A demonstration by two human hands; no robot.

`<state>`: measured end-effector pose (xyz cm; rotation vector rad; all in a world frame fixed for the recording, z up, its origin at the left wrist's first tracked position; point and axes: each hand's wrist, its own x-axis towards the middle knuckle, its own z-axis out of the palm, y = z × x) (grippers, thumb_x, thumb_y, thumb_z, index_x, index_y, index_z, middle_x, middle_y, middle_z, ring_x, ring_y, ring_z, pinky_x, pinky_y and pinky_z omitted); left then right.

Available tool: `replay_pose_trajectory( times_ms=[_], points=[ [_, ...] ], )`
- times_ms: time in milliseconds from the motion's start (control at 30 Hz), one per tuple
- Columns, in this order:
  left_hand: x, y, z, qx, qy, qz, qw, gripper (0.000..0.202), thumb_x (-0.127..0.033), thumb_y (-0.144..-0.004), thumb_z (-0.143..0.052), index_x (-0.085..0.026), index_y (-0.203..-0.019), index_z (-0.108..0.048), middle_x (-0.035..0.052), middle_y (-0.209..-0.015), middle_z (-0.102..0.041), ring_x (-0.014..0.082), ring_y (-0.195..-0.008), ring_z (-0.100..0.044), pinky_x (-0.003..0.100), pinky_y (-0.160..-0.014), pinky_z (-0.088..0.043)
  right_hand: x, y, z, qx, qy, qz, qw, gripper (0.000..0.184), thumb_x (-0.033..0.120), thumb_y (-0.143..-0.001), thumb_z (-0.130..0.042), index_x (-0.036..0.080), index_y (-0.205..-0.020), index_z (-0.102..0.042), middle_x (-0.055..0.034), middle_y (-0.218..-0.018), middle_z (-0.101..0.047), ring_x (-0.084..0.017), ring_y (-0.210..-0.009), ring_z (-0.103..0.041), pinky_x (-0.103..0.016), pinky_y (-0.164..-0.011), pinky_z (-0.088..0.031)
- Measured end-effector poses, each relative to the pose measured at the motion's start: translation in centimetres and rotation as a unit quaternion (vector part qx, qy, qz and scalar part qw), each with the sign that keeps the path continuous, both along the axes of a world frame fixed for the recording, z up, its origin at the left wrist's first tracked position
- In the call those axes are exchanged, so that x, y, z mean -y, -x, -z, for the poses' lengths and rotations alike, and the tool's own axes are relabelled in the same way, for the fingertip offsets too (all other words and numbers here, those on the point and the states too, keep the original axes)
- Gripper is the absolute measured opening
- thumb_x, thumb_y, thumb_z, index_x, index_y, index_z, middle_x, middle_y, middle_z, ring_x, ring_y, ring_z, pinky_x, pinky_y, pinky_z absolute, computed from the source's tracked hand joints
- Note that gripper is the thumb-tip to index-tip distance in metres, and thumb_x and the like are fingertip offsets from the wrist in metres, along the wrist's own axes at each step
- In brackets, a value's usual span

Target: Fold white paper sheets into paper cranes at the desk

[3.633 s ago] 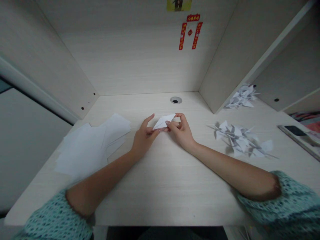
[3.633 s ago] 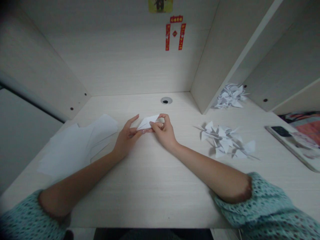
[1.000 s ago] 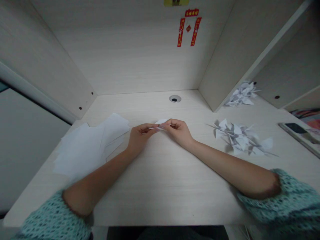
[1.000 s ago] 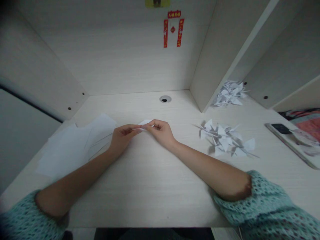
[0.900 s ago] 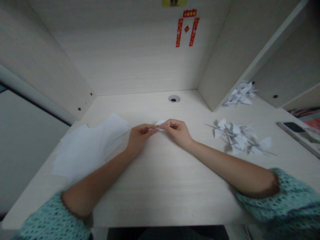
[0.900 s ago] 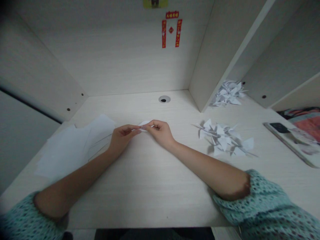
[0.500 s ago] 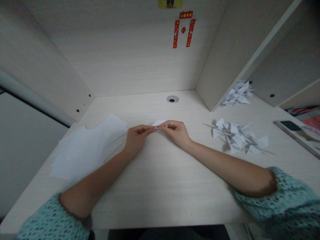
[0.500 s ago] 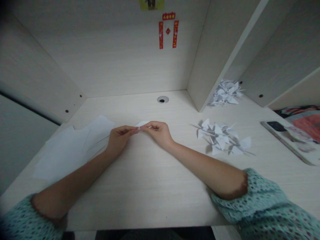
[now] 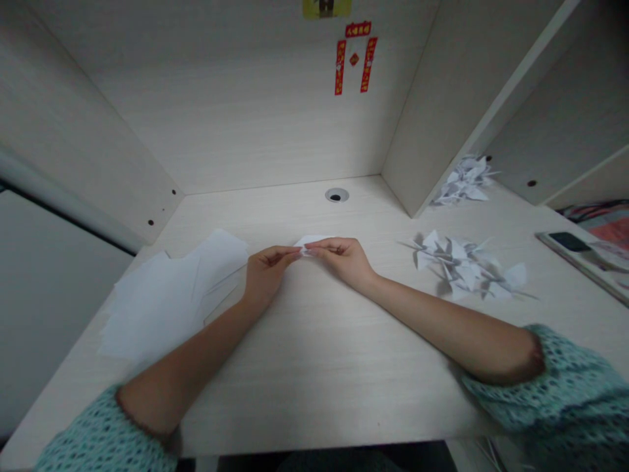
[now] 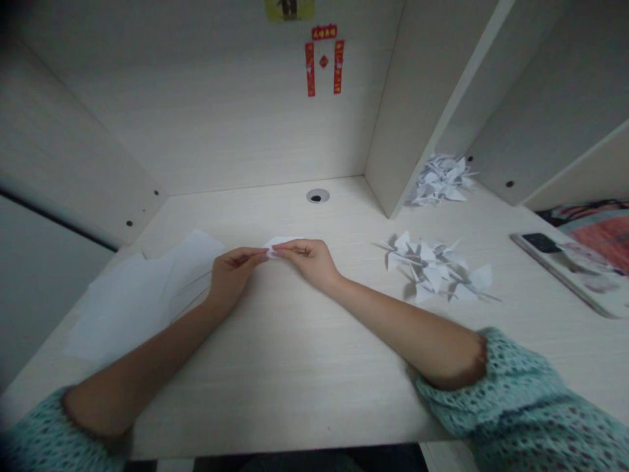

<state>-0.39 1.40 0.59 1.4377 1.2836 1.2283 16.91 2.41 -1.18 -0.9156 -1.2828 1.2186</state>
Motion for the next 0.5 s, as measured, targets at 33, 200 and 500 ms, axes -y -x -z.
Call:
replay_pose_trajectory(
  times_ms=[33, 200, 500],
  points=[
    [0.01, 0.01, -0.01, 0.001, 0.002, 0.001, 1.000, 0.018, -0.035, -0.070, -0.074, -0.020, -0.081, -0.076, 0.0044, -0.085, -0.076, 0.0178, -0.080, -0.068, 0.030, -0.081, -0.052, 0.01, 0.01, -0.03, 0.004, -0.002, 0.006, 1.000, 0.017, 0.037, -0.068, -0.075, 0.024, -0.080, -0.077, -0.0036, -0.085, -0.076, -0.019, -0.082, -0.070, -0.034, -0.081, -0.053],
    [-0.01, 0.10, 0.03, 0.011, 0.016, -0.010, 1.000, 0.020, -0.034, -0.068, -0.076, -0.020, -0.082, -0.075, 0.0045, -0.085, -0.076, 0.0177, -0.079, -0.068, 0.030, -0.078, -0.052, 0.05, -0.01, -0.18, 0.002, 0.005, 0.022, 1.000, 0.016, 0.036, -0.068, -0.075, 0.023, -0.078, -0.077, -0.0041, -0.084, -0.076, -0.019, -0.081, -0.070, -0.035, -0.081, -0.052],
    [-0.25, 0.09, 0.20, 0.007, 0.018, -0.032, 0.999, 0.018, -0.033, -0.066, -0.076, -0.020, -0.079, -0.076, 0.0047, -0.082, -0.076, 0.0191, -0.079, -0.067, 0.032, -0.078, -0.052, 0.19, 0.08, -0.27, -0.014, 0.007, 0.023, 1.000, 0.016, 0.035, -0.067, -0.075, 0.023, -0.078, -0.076, -0.0036, -0.083, -0.076, -0.018, -0.079, -0.070, -0.034, -0.078, -0.053]
  ],
)
